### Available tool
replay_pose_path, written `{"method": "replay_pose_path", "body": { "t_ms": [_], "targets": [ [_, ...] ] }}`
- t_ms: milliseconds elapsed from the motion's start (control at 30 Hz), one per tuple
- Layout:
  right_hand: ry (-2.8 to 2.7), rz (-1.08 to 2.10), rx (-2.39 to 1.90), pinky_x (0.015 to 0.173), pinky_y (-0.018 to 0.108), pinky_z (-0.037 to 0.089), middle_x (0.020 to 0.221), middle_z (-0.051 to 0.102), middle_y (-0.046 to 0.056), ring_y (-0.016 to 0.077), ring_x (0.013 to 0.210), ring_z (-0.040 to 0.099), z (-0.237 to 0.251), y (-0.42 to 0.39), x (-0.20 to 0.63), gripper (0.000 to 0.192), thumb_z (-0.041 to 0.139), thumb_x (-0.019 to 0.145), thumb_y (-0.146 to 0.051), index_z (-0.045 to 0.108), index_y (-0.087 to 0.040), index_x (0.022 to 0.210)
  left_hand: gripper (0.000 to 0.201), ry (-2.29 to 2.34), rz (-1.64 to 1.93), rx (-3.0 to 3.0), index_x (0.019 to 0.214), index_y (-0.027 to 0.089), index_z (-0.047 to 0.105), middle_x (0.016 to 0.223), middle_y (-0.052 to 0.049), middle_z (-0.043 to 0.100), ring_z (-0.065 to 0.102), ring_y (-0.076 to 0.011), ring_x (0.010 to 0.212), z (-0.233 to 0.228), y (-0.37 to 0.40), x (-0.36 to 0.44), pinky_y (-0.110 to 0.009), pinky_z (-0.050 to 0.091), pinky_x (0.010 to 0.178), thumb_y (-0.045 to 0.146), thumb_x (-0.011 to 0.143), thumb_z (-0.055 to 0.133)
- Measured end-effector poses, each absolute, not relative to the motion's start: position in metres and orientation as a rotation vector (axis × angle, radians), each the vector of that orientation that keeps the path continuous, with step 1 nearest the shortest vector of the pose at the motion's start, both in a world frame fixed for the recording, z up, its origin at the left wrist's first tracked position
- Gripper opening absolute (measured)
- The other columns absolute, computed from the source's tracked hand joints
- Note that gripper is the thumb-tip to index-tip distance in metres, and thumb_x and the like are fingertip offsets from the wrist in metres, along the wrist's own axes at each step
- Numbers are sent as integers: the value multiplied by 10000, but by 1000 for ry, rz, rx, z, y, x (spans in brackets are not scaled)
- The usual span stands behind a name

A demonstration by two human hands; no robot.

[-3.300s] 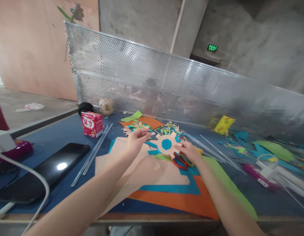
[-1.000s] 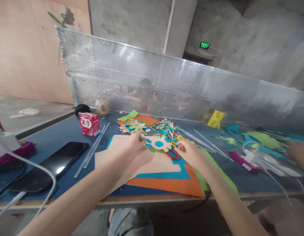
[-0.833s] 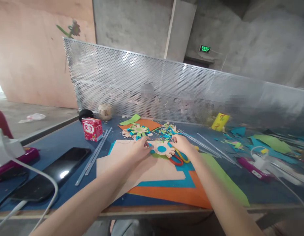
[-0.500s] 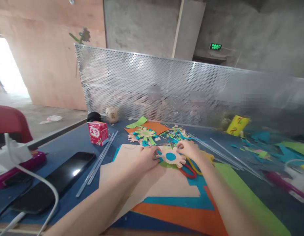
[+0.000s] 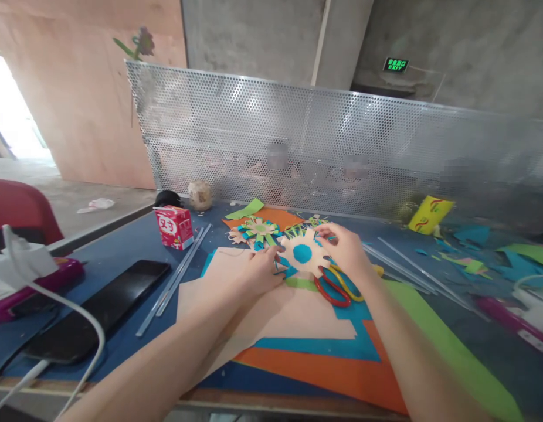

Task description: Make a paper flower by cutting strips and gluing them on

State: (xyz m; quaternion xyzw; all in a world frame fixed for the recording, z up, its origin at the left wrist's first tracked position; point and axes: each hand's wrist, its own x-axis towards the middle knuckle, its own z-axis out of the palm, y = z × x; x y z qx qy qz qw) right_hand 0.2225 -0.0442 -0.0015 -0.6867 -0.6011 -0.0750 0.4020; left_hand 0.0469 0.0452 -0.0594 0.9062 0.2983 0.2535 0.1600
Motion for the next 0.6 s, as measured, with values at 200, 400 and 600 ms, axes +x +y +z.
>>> {"method": "replay_pose_path", "body": {
  "t_ms": [200, 400, 600],
  "targets": [
    [-1321, -314, -1353, 660, 266, 477, 807, 633, 43, 145, 740, 592, 7, -55, 216, 110, 532, 740, -179, 583, -167, 837, 314, 823, 902, 2424, 952, 205, 545, 977, -68, 601, 525, -254, 953, -61, 45, 47, -356, 393, 797, 222, 638, 567],
    [-1217, -258, -1259, 630, 255, 494, 802, 610, 37, 139, 730, 586, 7, -57, 216, 79, 545, 741, -193, 563, -175, 816, 352, 656, 780, 2180, 1015, 198, 533, 1091, -72, 572, 512, -237, 1013, -37, 33, 40, -354, 398, 848, 324, 689, 568],
    [-1199, -91, -1245, 696, 286, 496, 781, 616, 37, 147, 746, 592, -1, -49, 207, 104, 586, 693, -215, 555, -172, 782, 343, 365, 811, 1628, 913, 139, 555, 933, -76, 607, 557, -190, 895, -26, 21, 45, -307, 450, 772, 395, 689, 603]
  ]
}}
